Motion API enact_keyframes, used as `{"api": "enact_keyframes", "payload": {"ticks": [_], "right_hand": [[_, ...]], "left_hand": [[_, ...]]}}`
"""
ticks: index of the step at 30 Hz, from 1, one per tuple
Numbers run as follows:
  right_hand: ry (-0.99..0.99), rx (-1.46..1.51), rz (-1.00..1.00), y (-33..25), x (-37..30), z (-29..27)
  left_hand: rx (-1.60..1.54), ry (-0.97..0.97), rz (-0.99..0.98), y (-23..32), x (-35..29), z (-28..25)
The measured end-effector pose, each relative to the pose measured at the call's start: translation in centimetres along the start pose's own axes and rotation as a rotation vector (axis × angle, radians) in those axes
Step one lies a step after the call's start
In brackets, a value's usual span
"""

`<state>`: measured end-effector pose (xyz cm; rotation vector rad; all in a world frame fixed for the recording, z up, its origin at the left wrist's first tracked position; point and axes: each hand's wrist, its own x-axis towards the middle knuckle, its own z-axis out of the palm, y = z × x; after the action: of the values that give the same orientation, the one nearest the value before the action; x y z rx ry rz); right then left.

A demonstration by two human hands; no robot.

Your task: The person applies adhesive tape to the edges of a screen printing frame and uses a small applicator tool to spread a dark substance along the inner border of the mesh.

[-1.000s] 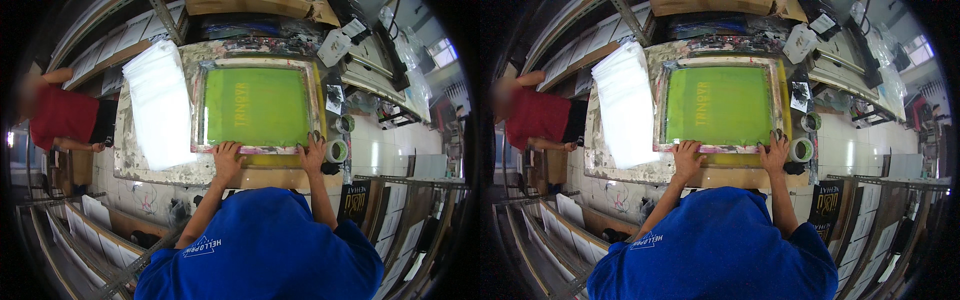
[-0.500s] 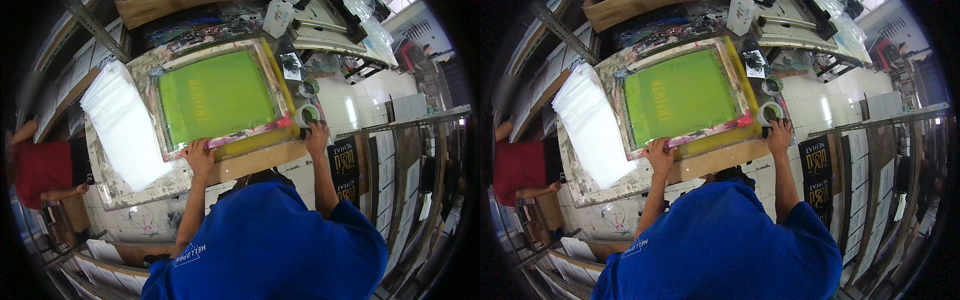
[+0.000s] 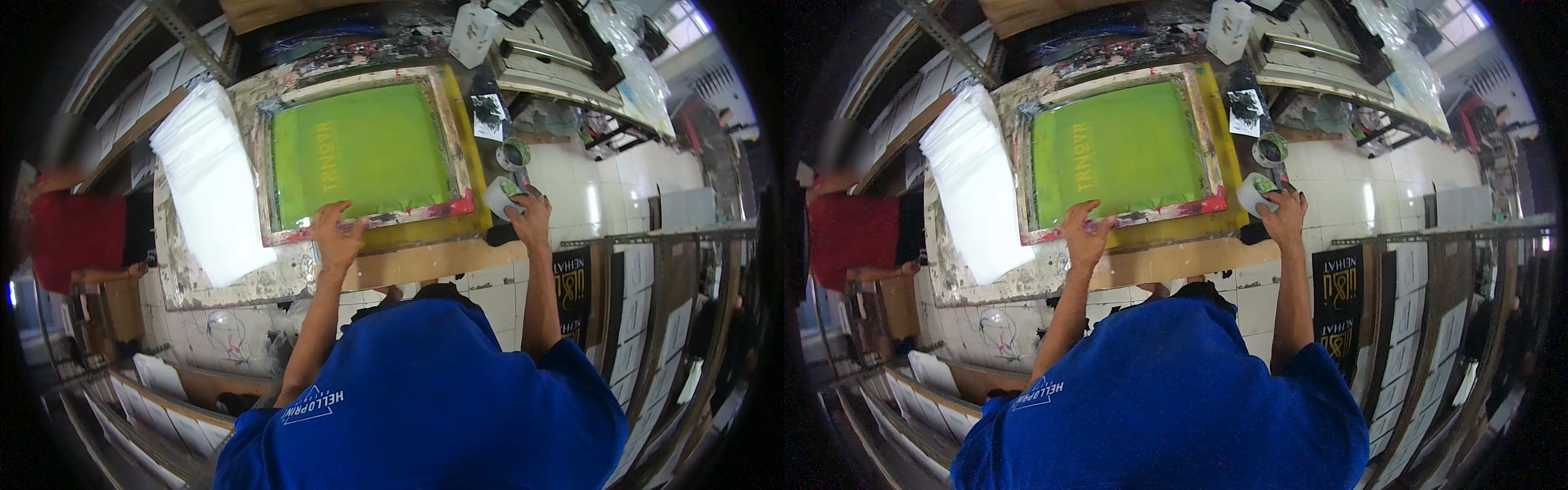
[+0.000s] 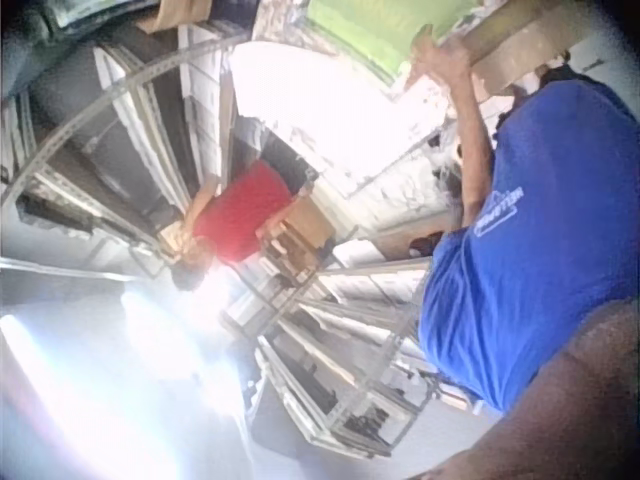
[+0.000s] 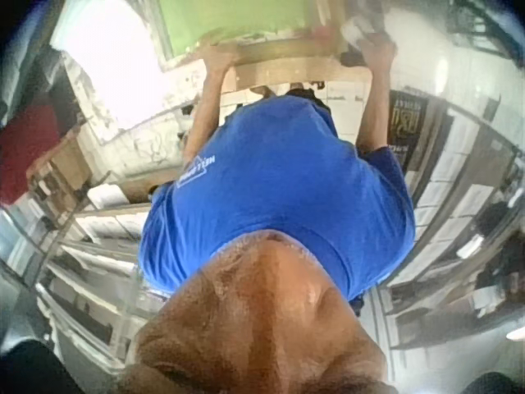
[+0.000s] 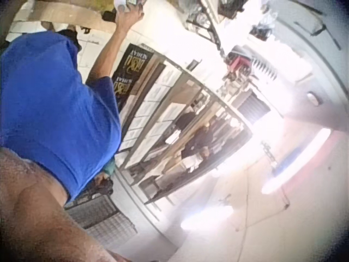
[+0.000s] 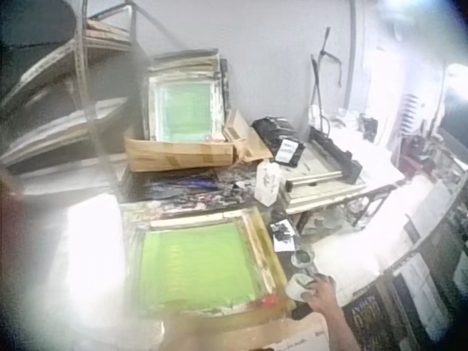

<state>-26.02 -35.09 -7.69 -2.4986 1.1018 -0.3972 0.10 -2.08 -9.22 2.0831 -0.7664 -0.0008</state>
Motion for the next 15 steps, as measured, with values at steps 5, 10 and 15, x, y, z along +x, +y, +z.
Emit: {"api": "enact_keyframes", "payload": {"ticks": [5,10,15], "right_hand": [[-0.105,0.251,-0.209,-4.4,0.2,-4.6],[-0.366,0.323,-0.444,-10.0,-0.8,-7.6],[-0.491,0.408,-0.549,-11.9,-1.1,-6.1]], "left_hand": [[-0.386,-0.189,-0.141,8.6,0.5,2.6],[-0.694,-0.365,-0.226,12.7,0.1,4.4],[-0.598,-0.382,-0.321,12.2,-1.4,3.5]]}}
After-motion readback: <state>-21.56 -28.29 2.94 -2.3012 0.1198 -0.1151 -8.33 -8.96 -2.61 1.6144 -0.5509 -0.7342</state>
